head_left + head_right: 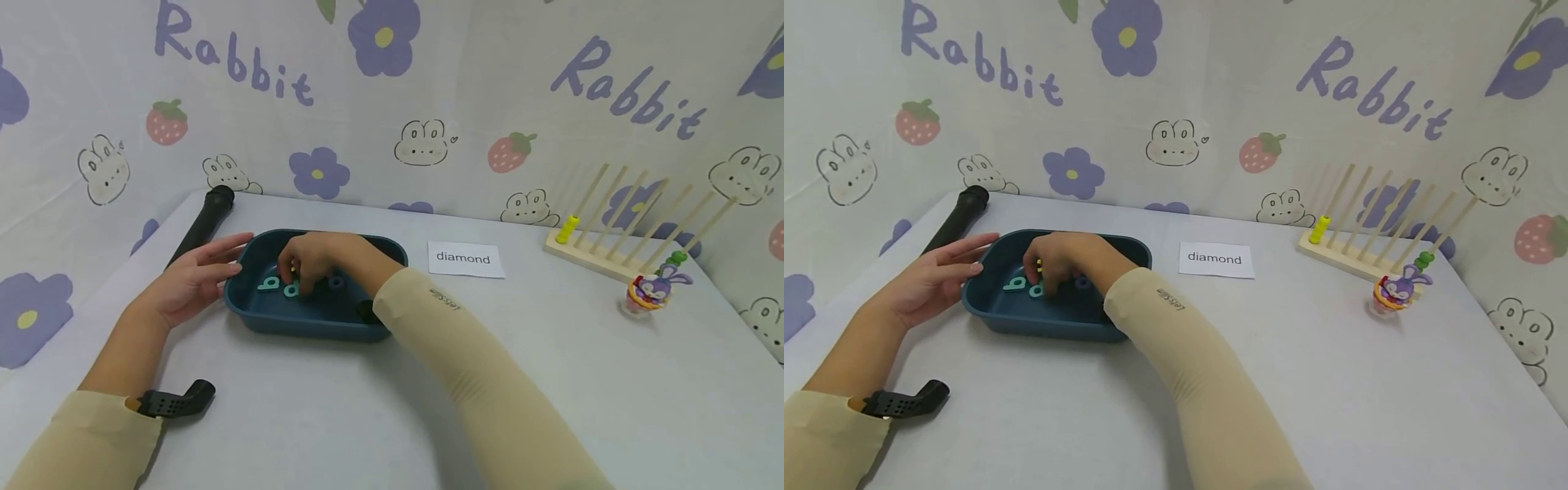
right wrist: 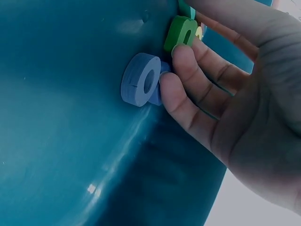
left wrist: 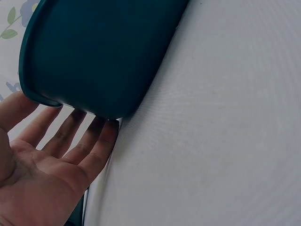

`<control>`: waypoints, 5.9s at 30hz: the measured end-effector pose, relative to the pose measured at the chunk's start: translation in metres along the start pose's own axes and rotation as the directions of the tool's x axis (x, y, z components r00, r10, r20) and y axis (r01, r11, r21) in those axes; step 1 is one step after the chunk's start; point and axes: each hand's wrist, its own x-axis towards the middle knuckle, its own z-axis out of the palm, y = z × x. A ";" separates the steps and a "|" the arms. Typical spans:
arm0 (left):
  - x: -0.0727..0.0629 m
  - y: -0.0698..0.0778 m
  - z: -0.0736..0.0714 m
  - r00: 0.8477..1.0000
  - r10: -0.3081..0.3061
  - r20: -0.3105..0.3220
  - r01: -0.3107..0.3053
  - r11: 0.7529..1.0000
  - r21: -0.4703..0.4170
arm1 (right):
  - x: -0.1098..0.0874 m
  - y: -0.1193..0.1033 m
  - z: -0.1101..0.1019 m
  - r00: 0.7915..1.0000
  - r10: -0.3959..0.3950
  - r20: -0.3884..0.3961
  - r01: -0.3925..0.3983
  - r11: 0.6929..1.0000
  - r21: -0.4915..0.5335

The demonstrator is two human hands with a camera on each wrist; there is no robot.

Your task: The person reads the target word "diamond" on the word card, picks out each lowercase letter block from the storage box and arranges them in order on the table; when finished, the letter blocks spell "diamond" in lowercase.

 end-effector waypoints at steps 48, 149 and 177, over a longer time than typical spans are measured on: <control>0.000 -0.003 0.001 1.000 -0.004 -0.008 0.004 1.000 0.019 | -0.078 0.021 -0.031 0.976 -0.039 -0.215 0.094 0.964 0.250; 0.001 -0.007 0.004 1.000 -0.005 -0.008 0.005 1.000 -0.002 | -0.203 0.123 0.063 0.912 0.311 -0.267 -0.204 0.909 0.363; -0.001 -0.009 0.003 1.000 -0.012 -0.003 0.012 1.000 -0.019 | -0.196 0.122 0.072 0.898 0.345 -0.272 -0.236 0.902 0.362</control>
